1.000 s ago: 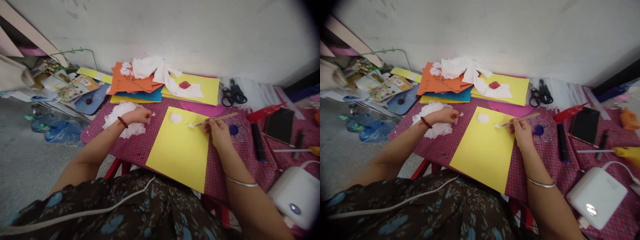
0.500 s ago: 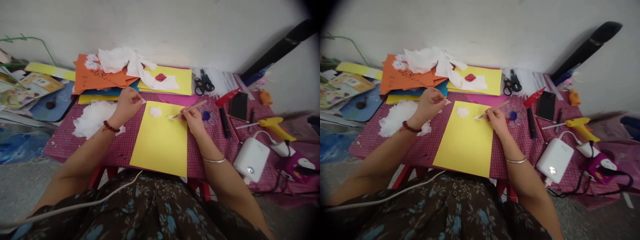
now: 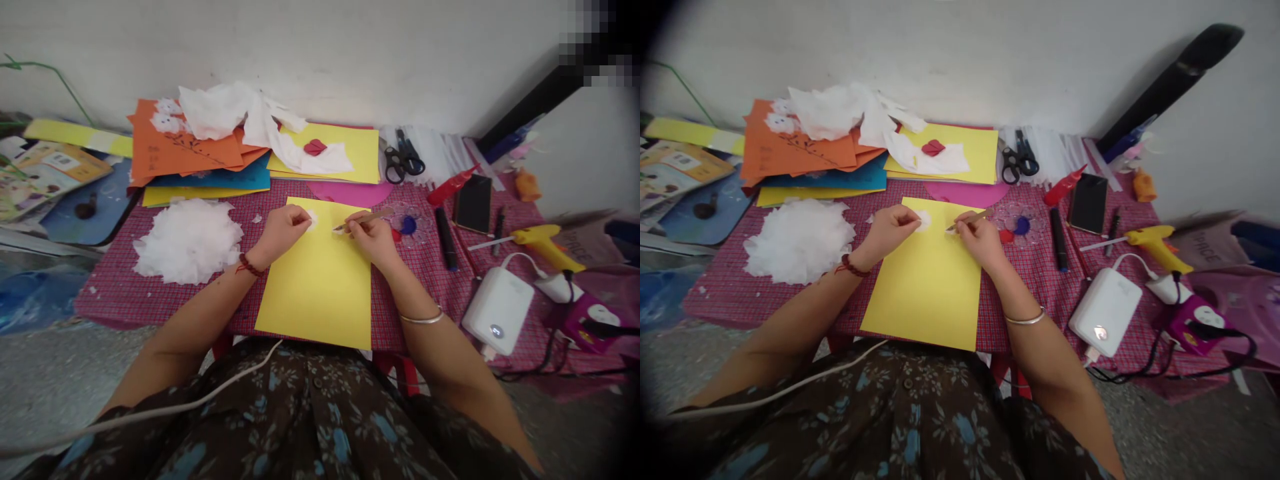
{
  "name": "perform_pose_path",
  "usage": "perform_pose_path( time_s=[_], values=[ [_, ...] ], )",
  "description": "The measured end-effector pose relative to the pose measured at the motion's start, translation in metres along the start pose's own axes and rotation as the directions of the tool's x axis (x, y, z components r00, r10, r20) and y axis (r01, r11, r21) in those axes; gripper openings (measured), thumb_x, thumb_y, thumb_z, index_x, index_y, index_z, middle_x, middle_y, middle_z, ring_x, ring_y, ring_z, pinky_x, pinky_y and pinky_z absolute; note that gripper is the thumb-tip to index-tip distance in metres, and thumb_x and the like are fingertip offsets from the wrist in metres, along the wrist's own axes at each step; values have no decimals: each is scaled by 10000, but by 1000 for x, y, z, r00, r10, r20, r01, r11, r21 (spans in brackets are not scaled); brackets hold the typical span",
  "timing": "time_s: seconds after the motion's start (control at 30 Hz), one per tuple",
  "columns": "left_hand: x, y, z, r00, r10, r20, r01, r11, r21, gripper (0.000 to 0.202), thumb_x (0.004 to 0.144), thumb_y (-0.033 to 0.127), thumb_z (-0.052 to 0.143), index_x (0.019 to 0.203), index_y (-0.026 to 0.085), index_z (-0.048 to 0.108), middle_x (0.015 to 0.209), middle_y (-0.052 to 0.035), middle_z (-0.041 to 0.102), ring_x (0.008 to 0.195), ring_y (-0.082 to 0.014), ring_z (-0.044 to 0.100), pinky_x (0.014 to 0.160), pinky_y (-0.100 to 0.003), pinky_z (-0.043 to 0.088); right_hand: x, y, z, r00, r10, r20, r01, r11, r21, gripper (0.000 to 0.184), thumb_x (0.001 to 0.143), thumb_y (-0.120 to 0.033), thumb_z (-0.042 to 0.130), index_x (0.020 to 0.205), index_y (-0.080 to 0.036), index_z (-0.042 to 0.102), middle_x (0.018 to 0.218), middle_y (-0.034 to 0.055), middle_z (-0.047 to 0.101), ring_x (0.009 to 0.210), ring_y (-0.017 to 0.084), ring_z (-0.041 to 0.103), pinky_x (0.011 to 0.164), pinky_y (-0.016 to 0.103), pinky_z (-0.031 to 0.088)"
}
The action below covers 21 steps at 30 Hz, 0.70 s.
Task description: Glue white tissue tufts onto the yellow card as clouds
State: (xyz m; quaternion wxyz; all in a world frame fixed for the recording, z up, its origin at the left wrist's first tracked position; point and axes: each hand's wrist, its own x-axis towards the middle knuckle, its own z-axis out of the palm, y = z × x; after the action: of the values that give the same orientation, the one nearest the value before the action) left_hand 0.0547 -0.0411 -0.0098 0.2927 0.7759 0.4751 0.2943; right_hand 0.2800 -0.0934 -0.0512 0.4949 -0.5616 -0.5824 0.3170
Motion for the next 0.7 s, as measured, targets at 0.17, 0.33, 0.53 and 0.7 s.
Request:
perform_pose_path(
  time_s=[0.17, 0.33, 0.53, 0.7],
  values=[
    [-1, -1, 1, 999, -39, -8, 38, 998, -56, 88, 762, 211, 578, 733, 160, 643, 697, -6, 668, 648, -128, 579, 596, -246, 399, 3, 1, -1, 995, 69, -67, -66, 997, 47, 161, 824, -348, 611, 864, -198, 654, 706, 14, 684, 653, 154, 637, 597, 263, 480],
    [2, 6, -7, 999, 32, 4, -32, 999, 3, 127, 765, 222, 563, 704, 153, 650, 743, -26, 655, 697, -139, 584, 628, -259, 406, 7, -5, 1, 975, 194, -109, -165, 958, 233, 188, 777, -380, 650, 805, -194, 638, 644, 2, 663, 568, 130, 613, 560, 251, 490],
    [7, 27, -10, 996, 61, 63, -59, 997, -40, 166, 751, 234, 571, 631, 157, 657, 738, -34, 653, 724, -150, 586, 642, -264, 425, 14, -23, -10, 922, 320, -219, -187, 861, 473, 236, 763, -420, 663, 792, -196, 597, 610, -16, 646, 510, 86, 572, 566, 222, 514],
    [7, 46, 6, 973, -62, 221, 117, 963, -243, 152, 729, 268, 603, 673, 149, 679, 620, -9, 627, 547, -107, 506, 507, -232, 358, 15, -38, -28, 938, 280, -205, -156, 869, 470, 267, 749, -440, 689, 800, -197, 591, 619, -12, 650, 511, 81, 576, 552, 212, 509]
  ],
)
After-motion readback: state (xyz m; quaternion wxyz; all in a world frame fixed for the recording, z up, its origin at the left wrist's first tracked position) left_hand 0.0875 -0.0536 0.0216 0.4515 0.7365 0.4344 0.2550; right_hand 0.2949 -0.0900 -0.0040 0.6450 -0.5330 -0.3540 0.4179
